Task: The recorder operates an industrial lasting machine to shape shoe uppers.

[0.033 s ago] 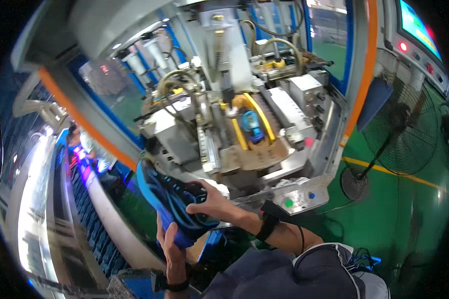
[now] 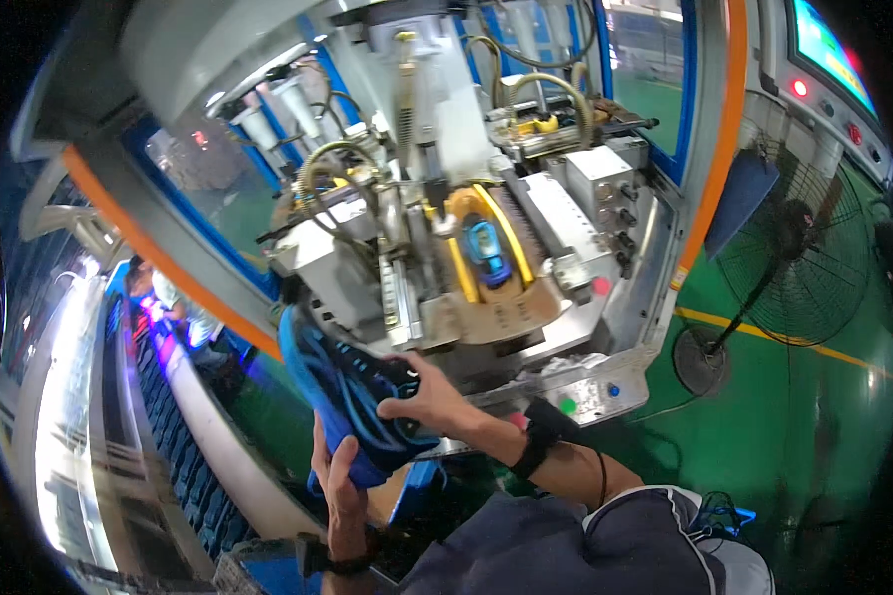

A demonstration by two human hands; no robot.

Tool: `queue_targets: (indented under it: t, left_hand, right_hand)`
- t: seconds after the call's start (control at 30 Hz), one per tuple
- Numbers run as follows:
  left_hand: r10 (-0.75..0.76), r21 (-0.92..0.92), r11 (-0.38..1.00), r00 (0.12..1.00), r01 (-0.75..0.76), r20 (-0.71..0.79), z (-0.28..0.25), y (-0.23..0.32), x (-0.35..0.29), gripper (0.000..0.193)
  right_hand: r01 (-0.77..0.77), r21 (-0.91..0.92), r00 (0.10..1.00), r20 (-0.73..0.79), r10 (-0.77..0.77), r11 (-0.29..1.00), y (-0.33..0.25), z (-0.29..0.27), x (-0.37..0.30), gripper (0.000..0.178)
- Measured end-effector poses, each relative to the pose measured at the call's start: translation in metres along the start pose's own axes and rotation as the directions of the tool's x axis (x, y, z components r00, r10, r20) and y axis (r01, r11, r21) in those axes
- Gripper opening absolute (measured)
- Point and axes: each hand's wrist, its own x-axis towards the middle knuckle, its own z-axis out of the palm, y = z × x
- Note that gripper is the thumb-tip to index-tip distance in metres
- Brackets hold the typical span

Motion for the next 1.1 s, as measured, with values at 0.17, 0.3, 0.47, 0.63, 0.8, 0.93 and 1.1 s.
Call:
queue_targets:
  t: [0.17,0.3,0.47,0.63,0.8,0.93,1.1]
  left_hand:
    - [-0.192,-0.005,0.979,0.936,0.202,0.296,0.077,-0.049,0.116,0.076]
    - [-0.226,0.321,0.928,0.971,0.189,0.082,0.115,-0.121,0.230,0.063]
    - [-0.007,0.732,0.681,1.000,0.005,0.000,0.174,-0.218,0.335,0.068]
    - [0.116,0.861,0.508,0.993,-0.032,-0.031,0.206,-0.275,0.381,0.040]
    - [-0.156,0.453,0.864,0.972,0.221,-0.177,0.177,-0.254,0.388,0.022]
    - [-0.559,-0.361,0.773,0.829,0.521,0.000,0.128,-0.180,0.313,0.013]
    - [-0.522,-0.138,0.849,0.851,0.510,-0.065,0.048,-0.076,0.189,0.031]
  right_hand:
    - [0.058,-0.085,0.899,-0.429,-0.089,0.995,0.004,-0.140,0.012,0.069]
    - [0.145,-0.136,0.792,-0.578,-0.197,0.980,-0.005,-0.221,0.008,0.068]
    - [0.075,-0.220,0.606,-0.765,-0.219,0.973,-0.020,-0.277,-0.010,0.069]
    - [-0.085,-0.356,0.484,-0.831,-0.274,0.931,-0.027,-0.295,-0.015,0.065]
    - [-0.111,-0.467,0.510,-0.785,-0.353,0.878,-0.059,-0.318,0.054,0.059]
    - [-0.310,-0.604,0.691,-0.673,-0.262,0.735,-0.083,-0.335,0.160,0.048]
    - [-0.468,-0.799,0.884,-0.424,0.197,0.378,-0.031,-0.308,0.302,0.073]
